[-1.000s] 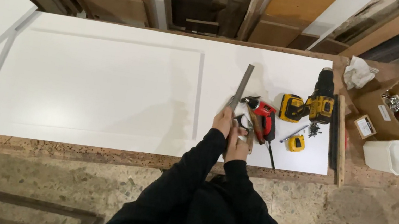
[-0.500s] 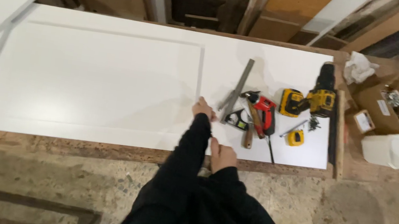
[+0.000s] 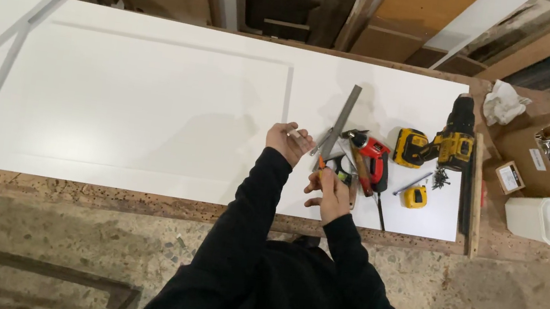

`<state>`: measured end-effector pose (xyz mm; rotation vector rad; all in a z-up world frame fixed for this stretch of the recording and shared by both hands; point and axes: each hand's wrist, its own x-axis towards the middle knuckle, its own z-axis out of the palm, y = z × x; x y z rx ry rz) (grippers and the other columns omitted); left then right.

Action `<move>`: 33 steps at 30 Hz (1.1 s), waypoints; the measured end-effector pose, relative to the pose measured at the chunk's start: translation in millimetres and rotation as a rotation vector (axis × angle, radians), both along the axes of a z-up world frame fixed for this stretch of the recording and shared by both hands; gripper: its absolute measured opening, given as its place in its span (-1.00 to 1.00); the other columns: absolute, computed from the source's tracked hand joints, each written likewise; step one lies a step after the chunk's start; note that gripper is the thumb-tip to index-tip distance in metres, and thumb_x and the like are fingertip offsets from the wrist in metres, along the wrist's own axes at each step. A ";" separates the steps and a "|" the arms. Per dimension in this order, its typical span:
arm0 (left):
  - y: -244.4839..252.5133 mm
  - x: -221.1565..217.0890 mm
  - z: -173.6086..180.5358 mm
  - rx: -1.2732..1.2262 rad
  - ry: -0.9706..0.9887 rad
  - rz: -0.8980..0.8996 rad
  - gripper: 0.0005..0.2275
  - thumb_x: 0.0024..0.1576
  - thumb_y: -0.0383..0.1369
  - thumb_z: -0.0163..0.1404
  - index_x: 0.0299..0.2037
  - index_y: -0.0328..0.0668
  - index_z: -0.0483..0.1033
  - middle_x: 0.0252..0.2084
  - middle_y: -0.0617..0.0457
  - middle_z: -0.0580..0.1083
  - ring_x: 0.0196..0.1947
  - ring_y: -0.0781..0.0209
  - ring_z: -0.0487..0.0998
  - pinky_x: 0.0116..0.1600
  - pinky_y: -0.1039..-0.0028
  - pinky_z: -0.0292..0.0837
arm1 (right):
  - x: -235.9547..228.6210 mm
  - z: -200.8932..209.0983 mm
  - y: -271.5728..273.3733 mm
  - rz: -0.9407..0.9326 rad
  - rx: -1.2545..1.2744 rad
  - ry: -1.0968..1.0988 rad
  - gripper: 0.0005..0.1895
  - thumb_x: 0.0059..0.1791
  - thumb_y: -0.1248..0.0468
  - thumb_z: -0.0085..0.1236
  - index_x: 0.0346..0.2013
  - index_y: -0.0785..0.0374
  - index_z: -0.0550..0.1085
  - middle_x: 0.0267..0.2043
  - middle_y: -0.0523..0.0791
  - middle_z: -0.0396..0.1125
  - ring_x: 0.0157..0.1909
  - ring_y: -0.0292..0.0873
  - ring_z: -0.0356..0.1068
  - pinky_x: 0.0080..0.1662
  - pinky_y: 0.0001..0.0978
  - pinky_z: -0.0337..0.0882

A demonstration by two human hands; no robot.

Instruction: The person assembles white cabinet door panels on a workbench. They position thin trim strips along the panel edges, mark positions with a pencil, drive nails with a hammer, take measurements with a tape measure, and drill holes with a cordless drill, repositioning the panels as they work.

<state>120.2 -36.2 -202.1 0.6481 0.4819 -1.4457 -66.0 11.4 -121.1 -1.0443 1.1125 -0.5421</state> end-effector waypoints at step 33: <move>35.7 -61.3 62.4 -0.246 -0.686 -0.627 -0.68 0.39 -0.21 -0.13 -0.26 -0.28 0.55 -0.50 0.05 0.48 -0.66 0.36 0.34 -0.61 0.53 0.20 | 10.5 30.1 9.2 -0.314 0.146 -0.236 -0.59 0.10 -0.13 -0.20 -0.15 0.13 0.34 -0.41 -0.18 0.24 -0.45 -0.18 0.31 -0.50 -0.19 0.37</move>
